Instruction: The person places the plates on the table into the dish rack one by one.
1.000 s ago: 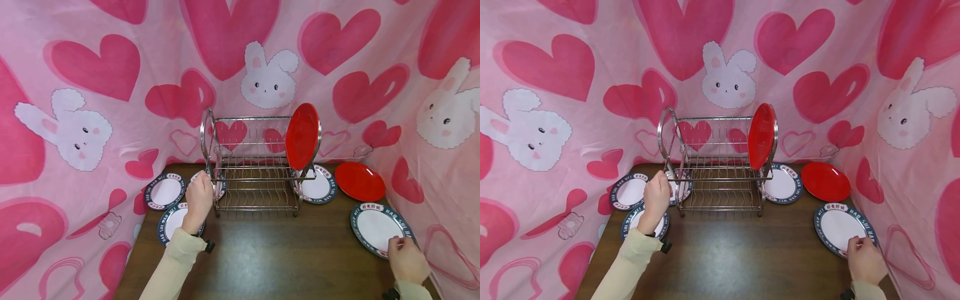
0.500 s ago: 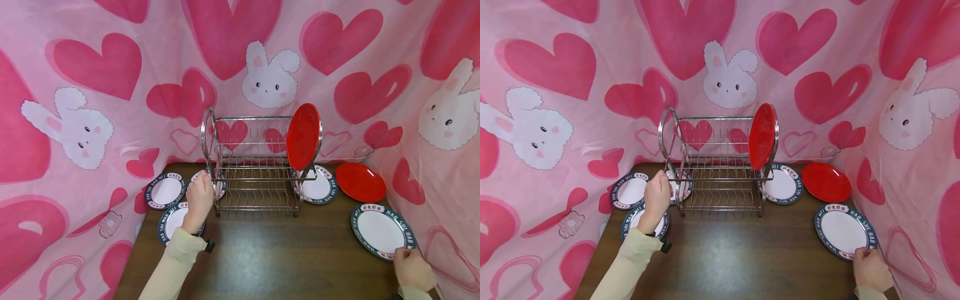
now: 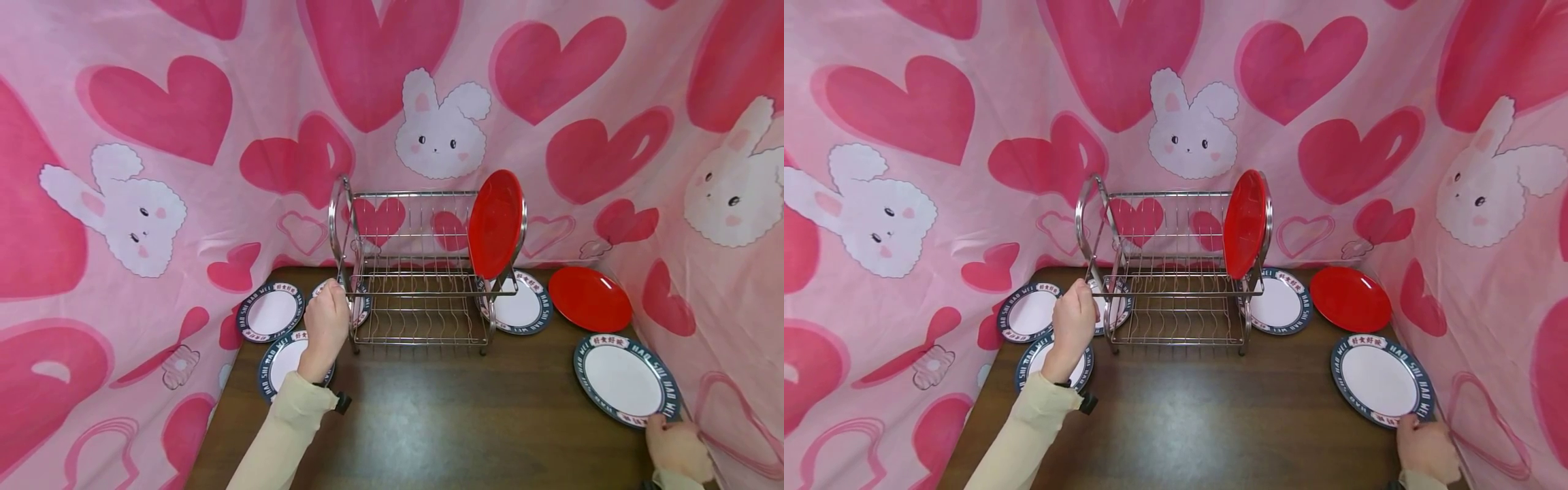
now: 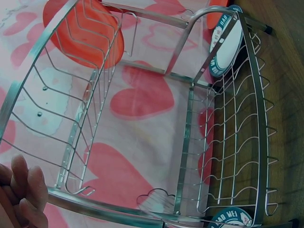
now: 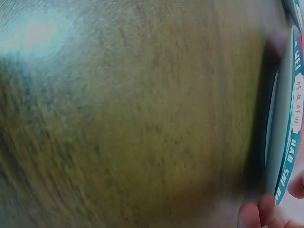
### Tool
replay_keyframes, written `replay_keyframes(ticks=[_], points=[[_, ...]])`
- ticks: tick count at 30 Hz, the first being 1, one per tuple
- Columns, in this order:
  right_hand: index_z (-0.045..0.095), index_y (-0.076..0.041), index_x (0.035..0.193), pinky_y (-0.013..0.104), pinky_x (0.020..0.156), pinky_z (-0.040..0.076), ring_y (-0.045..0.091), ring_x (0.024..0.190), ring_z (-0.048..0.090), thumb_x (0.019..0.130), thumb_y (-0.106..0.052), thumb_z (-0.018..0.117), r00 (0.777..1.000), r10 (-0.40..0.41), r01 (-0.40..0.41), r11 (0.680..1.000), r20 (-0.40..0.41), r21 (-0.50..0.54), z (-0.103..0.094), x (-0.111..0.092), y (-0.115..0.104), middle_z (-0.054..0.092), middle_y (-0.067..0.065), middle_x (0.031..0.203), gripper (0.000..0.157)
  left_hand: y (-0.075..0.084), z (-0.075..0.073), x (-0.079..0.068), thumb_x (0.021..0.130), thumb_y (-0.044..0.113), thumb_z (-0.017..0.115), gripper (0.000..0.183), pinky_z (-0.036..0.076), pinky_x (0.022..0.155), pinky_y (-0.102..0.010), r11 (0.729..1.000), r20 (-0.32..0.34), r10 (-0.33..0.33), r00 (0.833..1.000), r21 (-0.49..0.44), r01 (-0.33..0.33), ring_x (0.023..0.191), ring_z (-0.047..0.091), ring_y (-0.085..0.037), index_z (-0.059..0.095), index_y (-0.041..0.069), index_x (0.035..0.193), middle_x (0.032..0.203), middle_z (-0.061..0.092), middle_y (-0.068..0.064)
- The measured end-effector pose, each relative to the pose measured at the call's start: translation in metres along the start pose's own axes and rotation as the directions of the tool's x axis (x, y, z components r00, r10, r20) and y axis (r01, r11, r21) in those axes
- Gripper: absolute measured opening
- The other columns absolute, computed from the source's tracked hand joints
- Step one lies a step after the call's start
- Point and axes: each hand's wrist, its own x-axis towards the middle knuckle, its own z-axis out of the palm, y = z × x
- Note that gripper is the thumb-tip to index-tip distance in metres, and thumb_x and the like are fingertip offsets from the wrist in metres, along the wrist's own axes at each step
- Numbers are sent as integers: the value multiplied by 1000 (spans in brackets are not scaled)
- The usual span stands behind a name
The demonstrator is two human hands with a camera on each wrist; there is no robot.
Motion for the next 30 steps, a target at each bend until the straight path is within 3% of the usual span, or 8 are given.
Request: replay_keyframes(ticks=[4, 10, 13, 18, 21, 24, 27, 30], points=[[48, 15, 103, 65, 75, 44, 68, 99, 54, 100, -43, 31, 1000, 12, -13, 1000, 23, 14, 2, -1, 2, 52, 53, 105, 61, 0, 0, 0, 105, 17, 34, 36, 31, 47, -40, 1000, -1, 2, 1000, -4, -2, 51, 50, -36, 52, 4, 77, 56, 43, -8], [59, 19, 98, 70, 74, 45, 71, 98, 52, 100, -40, 33, 999, -35, 34, 999, 20, 38, 2, -5, 3, 50, 55, 111, 64, 0, 0, 0, 104, 17, 35, 35, 29, 47, -38, 1000, -8, 12, 1000, -9, -12, 49, 49, -34, 51, 5, 76, 55, 41, -6], [55, 22, 101, 69, 74, 45, 72, 97, 51, 101, -39, 30, 998, -49, 47, 998, 35, 33, 3, -7, 2, 49, 55, 112, 66, 0, 1, 0, 104, 17, 35, 35, 29, 46, -37, 1000, -14, 15, 1000, -8, -15, 48, 48, -33, 51, 5, 75, 55, 40, -5], [62, 17, 88, 65, 74, 45, 68, 92, 53, 102, -34, 26, 997, -66, 64, 997, 28, 53, 6, -8, 2, 60, 46, 93, 64, 0, 1, -1, 104, 16, 36, 34, 30, 46, -39, 1000, -18, 17, 1000, -7, -17, 49, 48, -34, 51, 5, 75, 55, 42, -7], [65, 9, 72, 60, 73, 45, 59, 80, 60, 101, -32, 27, 998, -67, 67, 992, -3, 106, 8, -9, 1, 66, 27, 67, 63, 0, 1, -1, 104, 17, 35, 35, 30, 47, -40, 1000, -15, 14, 1000, -6, -14, 50, 49, -35, 51, 5, 75, 56, 43, -8], [66, -2, 59, 47, 72, 43, 38, 59, 66, 100, -29, 27, 998, -60, 61, 982, -13, 177, 11, -10, -1, 62, 5, 49, 63, 0, 1, -1, 104, 17, 34, 35, 31, 47, -40, 1000, -14, 11, 1000, -7, -11, 50, 50, -36, 51, 5, 75, 56, 43, -8], [68, -8, 57, 28, 66, 42, 16, 44, 63, 101, -27, 27, 999, -14, 4, 954, 32, 299, 14, -11, -2, 60, -5, 45, 63, 0, 1, -1, 103, 16, 34, 35, 31, 47, -41, 1000, -17, 12, 1000, -10, -13, 51, 50, -37, 51, 4, 75, 57, 44, -9], [70, -4, 63, 18, 51, 42, 11, 41, 63, 103, -26, 29, 996, 52, -80, 906, 76, 415, 18, -10, -3, 60, -8, 45, 61, 1, 0, -1, 103, 17, 34, 35, 31, 47, -41, 1000, -19, 13, 1000, -9, -13, 52, 51, -38, 52, 4, 76, 57, 44, -9]])
